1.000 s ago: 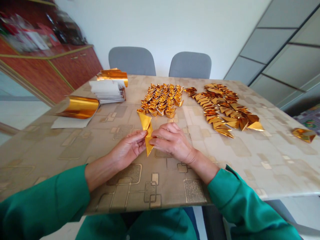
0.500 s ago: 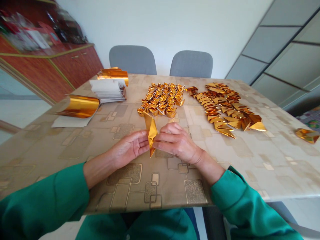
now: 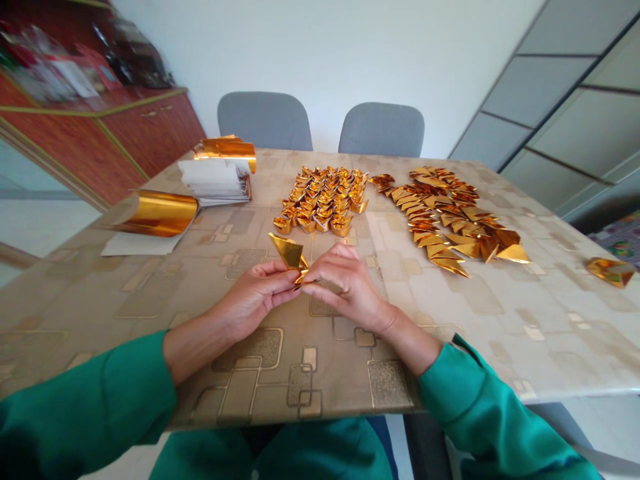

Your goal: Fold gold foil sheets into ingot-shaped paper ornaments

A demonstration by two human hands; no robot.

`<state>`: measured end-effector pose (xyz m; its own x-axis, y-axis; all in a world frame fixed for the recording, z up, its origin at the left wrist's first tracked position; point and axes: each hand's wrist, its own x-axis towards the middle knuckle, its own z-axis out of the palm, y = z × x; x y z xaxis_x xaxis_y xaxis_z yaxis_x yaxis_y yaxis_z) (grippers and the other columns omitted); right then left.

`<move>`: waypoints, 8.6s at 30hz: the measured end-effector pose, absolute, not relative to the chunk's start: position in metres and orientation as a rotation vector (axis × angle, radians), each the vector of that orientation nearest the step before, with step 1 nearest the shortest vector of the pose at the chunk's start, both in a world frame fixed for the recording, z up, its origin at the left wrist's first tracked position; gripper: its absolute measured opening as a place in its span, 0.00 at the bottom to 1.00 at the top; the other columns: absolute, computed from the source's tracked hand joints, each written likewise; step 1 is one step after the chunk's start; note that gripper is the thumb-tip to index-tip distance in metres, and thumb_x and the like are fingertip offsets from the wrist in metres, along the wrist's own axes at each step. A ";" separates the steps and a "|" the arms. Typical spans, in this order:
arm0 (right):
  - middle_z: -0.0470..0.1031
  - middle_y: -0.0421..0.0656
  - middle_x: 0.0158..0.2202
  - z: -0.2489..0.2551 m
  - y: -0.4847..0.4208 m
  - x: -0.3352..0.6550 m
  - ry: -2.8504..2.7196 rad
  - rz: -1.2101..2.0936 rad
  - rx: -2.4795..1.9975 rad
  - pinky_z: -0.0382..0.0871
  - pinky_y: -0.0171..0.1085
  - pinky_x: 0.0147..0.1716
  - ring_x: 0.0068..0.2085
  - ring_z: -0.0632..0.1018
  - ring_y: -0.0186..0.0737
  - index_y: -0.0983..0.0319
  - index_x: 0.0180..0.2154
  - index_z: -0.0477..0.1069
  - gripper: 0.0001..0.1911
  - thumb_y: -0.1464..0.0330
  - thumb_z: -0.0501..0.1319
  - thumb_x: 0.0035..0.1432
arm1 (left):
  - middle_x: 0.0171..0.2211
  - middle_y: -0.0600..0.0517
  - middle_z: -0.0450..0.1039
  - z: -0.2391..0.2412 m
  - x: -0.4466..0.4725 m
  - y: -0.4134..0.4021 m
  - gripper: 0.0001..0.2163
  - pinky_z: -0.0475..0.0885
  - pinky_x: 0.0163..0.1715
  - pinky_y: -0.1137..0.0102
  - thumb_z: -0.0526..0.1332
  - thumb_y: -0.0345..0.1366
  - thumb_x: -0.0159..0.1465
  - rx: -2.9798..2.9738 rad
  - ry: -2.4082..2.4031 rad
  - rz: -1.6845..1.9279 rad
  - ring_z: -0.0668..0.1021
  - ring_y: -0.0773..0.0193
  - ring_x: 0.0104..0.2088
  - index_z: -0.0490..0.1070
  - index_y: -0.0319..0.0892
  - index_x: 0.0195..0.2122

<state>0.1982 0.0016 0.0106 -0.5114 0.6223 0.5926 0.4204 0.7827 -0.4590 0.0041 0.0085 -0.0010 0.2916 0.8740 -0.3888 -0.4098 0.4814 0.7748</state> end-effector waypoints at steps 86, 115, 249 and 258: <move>0.69 0.36 0.25 -0.006 -0.002 0.168 -1.478 1.093 -1.134 0.63 0.34 0.29 0.27 0.68 0.31 0.61 0.27 0.67 0.11 0.63 0.67 0.51 | 0.32 0.53 0.79 -0.002 0.011 -0.008 0.09 0.73 0.40 0.72 0.75 0.35 0.51 0.674 0.816 1.147 0.77 0.69 0.33 0.78 0.40 0.30; 0.71 0.37 0.24 -0.002 0.001 0.175 -1.432 1.255 -1.093 0.63 0.33 0.27 0.26 0.68 0.31 0.61 0.27 0.68 0.19 0.53 0.68 0.52 | 0.30 0.52 0.79 -0.003 0.008 0.000 0.07 0.73 0.37 0.74 0.73 0.27 0.50 0.517 0.794 1.048 0.78 0.71 0.30 0.77 0.38 0.30; 0.76 0.39 0.29 -0.003 0.011 0.188 -1.884 0.752 -1.046 0.63 0.38 0.34 0.32 0.71 0.37 0.58 0.32 0.73 0.07 0.63 0.64 0.61 | 0.27 0.50 0.80 -0.001 0.001 0.008 0.08 0.78 0.33 0.74 0.73 0.27 0.52 0.614 0.935 0.929 0.82 0.67 0.28 0.73 0.37 0.25; 0.72 0.33 0.24 0.000 0.011 0.185 -1.571 1.018 -1.112 0.59 0.35 0.27 0.25 0.68 0.31 0.60 0.45 0.64 0.22 0.66 0.70 0.51 | 0.29 0.52 0.79 -0.006 0.005 0.000 0.12 0.78 0.35 0.74 0.74 0.39 0.51 0.951 0.886 1.096 0.80 0.69 0.30 0.75 0.38 0.28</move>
